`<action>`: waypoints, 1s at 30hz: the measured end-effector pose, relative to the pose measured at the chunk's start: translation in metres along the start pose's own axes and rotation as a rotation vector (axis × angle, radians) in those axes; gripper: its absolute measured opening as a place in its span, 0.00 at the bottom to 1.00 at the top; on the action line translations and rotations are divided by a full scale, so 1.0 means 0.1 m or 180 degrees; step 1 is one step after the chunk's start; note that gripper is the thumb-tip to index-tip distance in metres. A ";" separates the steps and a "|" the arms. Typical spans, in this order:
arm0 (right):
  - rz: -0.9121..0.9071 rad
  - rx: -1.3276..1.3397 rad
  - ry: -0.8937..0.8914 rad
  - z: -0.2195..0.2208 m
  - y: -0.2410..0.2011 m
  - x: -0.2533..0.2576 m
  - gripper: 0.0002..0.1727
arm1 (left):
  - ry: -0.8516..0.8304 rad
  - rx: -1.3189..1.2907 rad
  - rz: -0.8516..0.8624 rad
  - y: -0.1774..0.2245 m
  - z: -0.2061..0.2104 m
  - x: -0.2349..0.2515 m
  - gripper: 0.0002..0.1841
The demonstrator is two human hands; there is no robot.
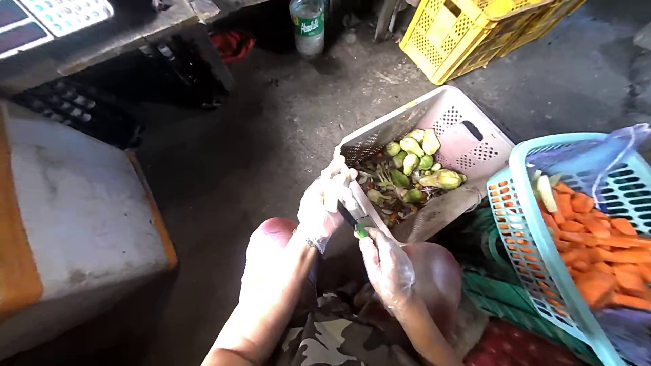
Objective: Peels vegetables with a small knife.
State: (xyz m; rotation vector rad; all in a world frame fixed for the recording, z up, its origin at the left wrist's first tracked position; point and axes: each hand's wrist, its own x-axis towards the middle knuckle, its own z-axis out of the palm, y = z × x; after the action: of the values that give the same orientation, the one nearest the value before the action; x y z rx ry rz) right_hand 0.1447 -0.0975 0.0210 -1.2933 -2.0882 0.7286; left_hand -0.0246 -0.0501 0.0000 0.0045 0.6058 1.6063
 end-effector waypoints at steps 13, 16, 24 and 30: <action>0.0167 -0.0429 -0.0250 0.05 -0.09 0.00 0.20 | 0.0030 0.0152 -0.0232 -0.07 0.04 -0.02 0.26; 0.0172 -0.0477 -0.0265 0.06 -0.09 0.02 0.19 | 0.0145 0.0138 -0.0174 -0.06 0.09 -0.05 0.26; 0.0374 -0.0574 -0.0437 0.08 -0.07 0.17 0.21 | 0.0497 0.0037 -0.0052 -0.11 0.13 -0.11 0.26; 0.0490 -0.0692 -0.0554 0.07 -0.02 0.32 0.22 | 0.0339 0.0376 0.0013 -0.17 0.01 -0.04 0.23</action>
State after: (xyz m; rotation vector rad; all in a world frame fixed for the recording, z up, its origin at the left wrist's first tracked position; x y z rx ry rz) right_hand 0.1265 -0.0707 0.0236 -1.5731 -2.2762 0.7168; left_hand -0.0075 -0.0531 -0.0040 0.0078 0.7831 1.5799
